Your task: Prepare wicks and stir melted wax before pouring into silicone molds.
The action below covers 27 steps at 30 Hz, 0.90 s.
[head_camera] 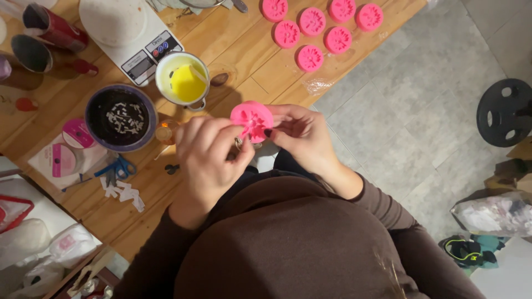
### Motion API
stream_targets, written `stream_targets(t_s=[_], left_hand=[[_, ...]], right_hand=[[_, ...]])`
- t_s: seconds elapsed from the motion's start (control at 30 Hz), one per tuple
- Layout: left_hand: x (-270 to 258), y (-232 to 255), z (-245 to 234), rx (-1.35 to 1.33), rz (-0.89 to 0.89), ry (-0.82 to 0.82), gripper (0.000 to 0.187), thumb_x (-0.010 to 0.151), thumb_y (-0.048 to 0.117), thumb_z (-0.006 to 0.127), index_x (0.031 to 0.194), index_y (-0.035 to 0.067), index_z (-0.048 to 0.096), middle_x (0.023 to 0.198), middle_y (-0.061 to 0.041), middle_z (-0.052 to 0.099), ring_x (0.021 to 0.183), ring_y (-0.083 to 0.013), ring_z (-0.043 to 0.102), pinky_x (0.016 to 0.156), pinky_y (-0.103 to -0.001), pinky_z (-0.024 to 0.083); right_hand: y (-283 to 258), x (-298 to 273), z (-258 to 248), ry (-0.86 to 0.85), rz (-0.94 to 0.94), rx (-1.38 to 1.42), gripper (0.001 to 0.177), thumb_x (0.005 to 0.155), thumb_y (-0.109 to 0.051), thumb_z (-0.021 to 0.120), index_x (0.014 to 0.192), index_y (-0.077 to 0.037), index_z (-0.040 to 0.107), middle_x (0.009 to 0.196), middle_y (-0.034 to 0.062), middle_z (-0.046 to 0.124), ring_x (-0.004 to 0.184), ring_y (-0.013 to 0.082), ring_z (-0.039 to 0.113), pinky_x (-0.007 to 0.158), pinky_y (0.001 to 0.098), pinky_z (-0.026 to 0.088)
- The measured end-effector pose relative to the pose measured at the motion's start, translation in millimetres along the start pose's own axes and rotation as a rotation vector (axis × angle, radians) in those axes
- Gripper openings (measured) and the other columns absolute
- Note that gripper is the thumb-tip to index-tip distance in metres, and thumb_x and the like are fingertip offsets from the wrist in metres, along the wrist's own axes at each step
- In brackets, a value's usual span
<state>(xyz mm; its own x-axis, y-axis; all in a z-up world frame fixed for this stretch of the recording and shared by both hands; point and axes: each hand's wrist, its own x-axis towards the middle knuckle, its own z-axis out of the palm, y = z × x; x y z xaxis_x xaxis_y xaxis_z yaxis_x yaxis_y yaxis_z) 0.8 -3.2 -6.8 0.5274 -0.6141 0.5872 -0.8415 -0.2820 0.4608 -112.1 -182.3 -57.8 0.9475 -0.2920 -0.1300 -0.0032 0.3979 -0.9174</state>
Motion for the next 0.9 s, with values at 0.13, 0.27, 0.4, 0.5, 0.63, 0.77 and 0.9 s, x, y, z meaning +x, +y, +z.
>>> stream_targets(t_s=[0.13,0.27,0.4,0.5,0.63,0.77,0.9], left_hand=[[-14.6,-3.2,4.2,-0.166,-0.181,0.047,0.022,0.079,0.004,0.083,0.096,0.008,0.069,0.1,-0.007,0.064,0.093,-0.0277,0.062,0.084,-0.041,0.052],[-12.1,0.5,11.3,-0.274,-0.347,0.06,0.027,0.08,0.005,0.086,0.103,0.008,0.074,0.104,-0.008,0.068,0.094,-0.0258,0.067,0.082,-0.035,0.056],[-10.5,0.9,14.2,-0.305,-0.406,0.078,0.025,0.08,0.009,0.09,0.1,0.008,0.076,0.1,-0.008,0.067,0.091,-0.0237,0.066,0.081,-0.033,0.054],[-10.0,1.3,13.3,-0.299,-0.367,0.083,0.021,0.082,0.006,0.088,0.1,0.007,0.078,0.098,-0.007,0.067,0.093,-0.0238,0.065,0.081,-0.034,0.053],[-11.2,0.9,16.3,-0.291,-0.36,0.081,0.018,0.083,0.003,0.086,0.099,0.007,0.079,0.098,-0.006,0.067,0.091,-0.0236,0.064,0.078,-0.034,0.052],[3.3,2.1,22.6,-0.218,-0.205,0.036,0.017,0.081,0.004,0.086,0.094,0.007,0.076,0.096,-0.005,0.066,0.091,-0.0251,0.061,0.079,-0.038,0.051],[15.4,8.2,39.5,-0.147,-0.099,-0.052,0.015,0.085,0.005,0.082,0.096,0.006,0.071,0.1,-0.006,0.066,0.095,-0.028,0.059,0.086,-0.042,0.048]], right_hand=[[-1.9,-4.0,2.3,0.018,-0.016,-0.004,0.045,0.092,0.015,0.063,0.136,0.009,0.059,0.126,0.0136,0.071,0.116,0.0178,0.069,0.106,0.0344,0.056],[-5.4,-7.4,8.5,0.012,-0.075,-0.055,0.046,0.093,0.017,0.063,0.137,0.008,0.058,0.126,0.0129,0.07,0.118,0.0175,0.069,0.107,0.0349,0.056],[-11.2,-9.8,14.1,-0.001,-0.061,-0.064,0.049,0.091,0.018,0.062,0.139,0.008,0.057,0.127,0.0131,0.07,0.119,0.0181,0.068,0.109,0.0353,0.056],[-11.8,-9.2,13.4,-0.014,-0.05,-0.023,0.05,0.091,0.018,0.062,0.139,0.008,0.057,0.127,0.0136,0.07,0.119,0.0184,0.068,0.11,0.0356,0.055],[-9.5,-9.3,9.6,0.004,-0.018,0.013,0.048,0.091,0.018,0.063,0.138,0.009,0.058,0.126,0.0145,0.071,0.117,0.0187,0.069,0.108,0.0354,0.055],[-7.6,-9.0,0.3,0.072,0.003,0.045,0.044,0.092,0.015,0.063,0.136,0.009,0.06,0.124,0.0142,0.073,0.115,0.019,0.07,0.105,0.0347,0.056],[-10.0,-11.5,-16.0,0.107,0.005,0.088,0.043,0.093,0.015,0.063,0.135,0.008,0.059,0.123,0.0139,0.072,0.115,0.0192,0.07,0.106,0.0363,0.056]])
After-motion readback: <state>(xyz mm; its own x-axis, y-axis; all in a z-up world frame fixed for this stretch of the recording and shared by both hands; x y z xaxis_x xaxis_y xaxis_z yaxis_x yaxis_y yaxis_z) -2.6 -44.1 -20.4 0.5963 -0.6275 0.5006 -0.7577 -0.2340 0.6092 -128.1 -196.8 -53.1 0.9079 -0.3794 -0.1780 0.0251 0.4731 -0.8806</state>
